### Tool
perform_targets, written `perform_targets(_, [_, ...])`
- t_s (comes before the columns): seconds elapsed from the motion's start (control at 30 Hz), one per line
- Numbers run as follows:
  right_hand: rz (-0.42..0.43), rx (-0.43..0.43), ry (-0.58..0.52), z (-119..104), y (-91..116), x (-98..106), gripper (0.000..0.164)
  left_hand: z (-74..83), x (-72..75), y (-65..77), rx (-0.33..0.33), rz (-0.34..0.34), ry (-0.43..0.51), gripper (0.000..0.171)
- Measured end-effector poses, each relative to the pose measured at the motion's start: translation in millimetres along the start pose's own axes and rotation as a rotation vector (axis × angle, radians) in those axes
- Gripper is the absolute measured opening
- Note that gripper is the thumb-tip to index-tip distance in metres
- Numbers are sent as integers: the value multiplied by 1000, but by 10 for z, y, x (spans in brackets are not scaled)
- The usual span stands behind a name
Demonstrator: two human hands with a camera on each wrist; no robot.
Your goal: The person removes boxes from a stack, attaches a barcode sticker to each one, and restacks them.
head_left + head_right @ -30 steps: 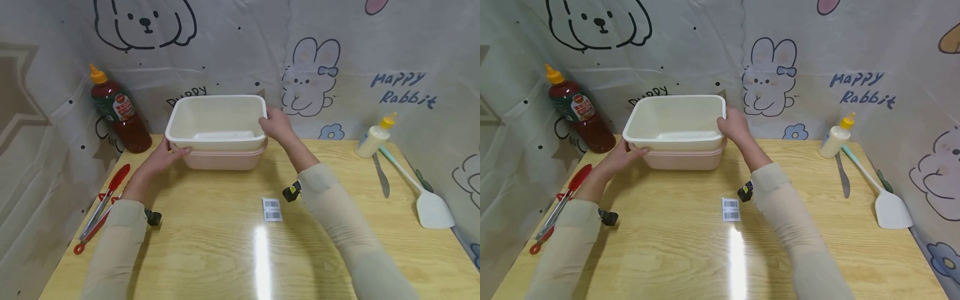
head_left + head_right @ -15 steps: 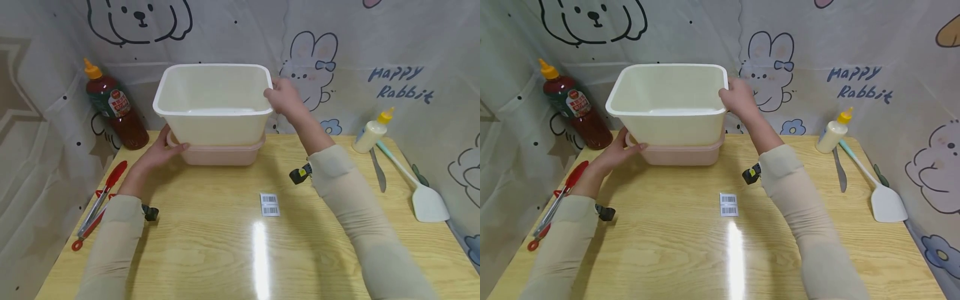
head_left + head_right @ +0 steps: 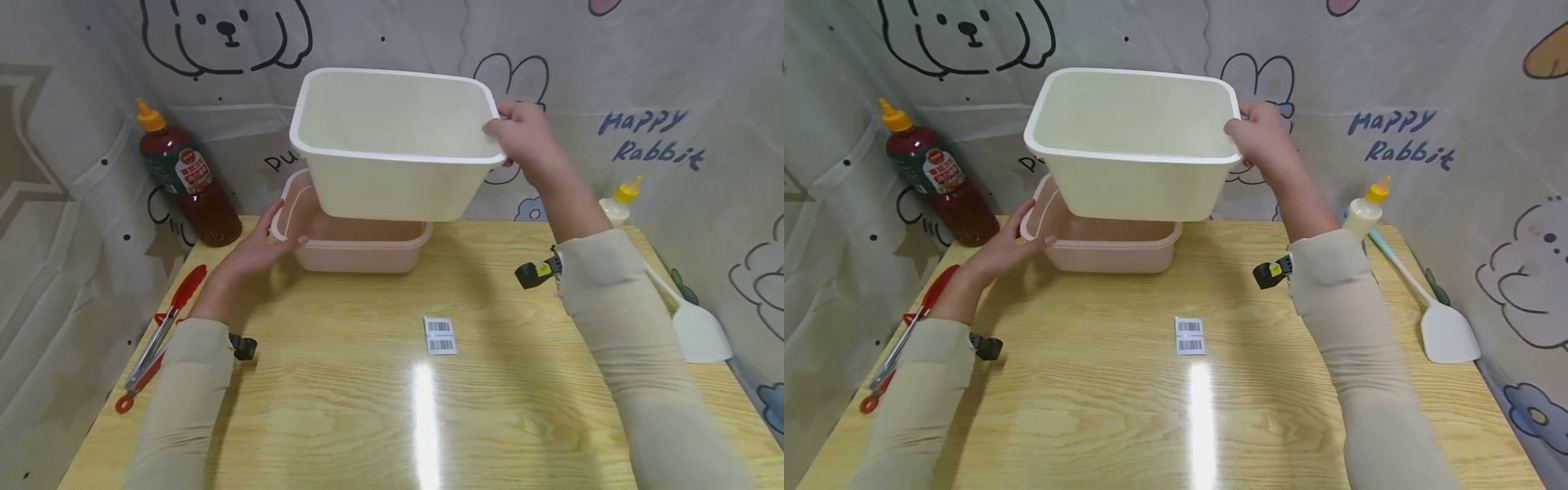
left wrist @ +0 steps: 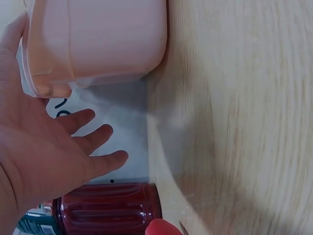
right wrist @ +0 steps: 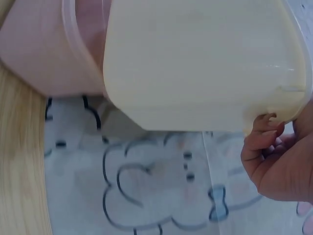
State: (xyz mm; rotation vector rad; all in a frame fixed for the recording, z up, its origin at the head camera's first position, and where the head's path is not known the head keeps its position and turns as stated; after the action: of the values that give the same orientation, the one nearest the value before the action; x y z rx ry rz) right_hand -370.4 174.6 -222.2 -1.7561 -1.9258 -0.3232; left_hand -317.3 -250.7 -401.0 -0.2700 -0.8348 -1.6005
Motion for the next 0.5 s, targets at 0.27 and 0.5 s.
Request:
perform_targets(0.27, [23,-20,44,355,133,505,50,18,-2,29,-32,34,-39,100])
perform_targets(0.5, [23,-94,105,722,296,887,58,-16,35,59,-17,55,-27,101])
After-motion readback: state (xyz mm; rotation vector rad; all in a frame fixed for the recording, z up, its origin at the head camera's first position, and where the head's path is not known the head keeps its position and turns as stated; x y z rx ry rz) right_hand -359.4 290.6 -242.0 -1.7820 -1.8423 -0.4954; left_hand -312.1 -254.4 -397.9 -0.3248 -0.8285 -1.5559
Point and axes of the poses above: each hand's wrist, its own y-axis away from the middle knuckle, its own x-axis out of the back of the hand, z = x × y, the point moved 7 cm from there along -y, towards the middle knuckle, and after that the axes turned 11 degrees about x, right-handed, at the moved point
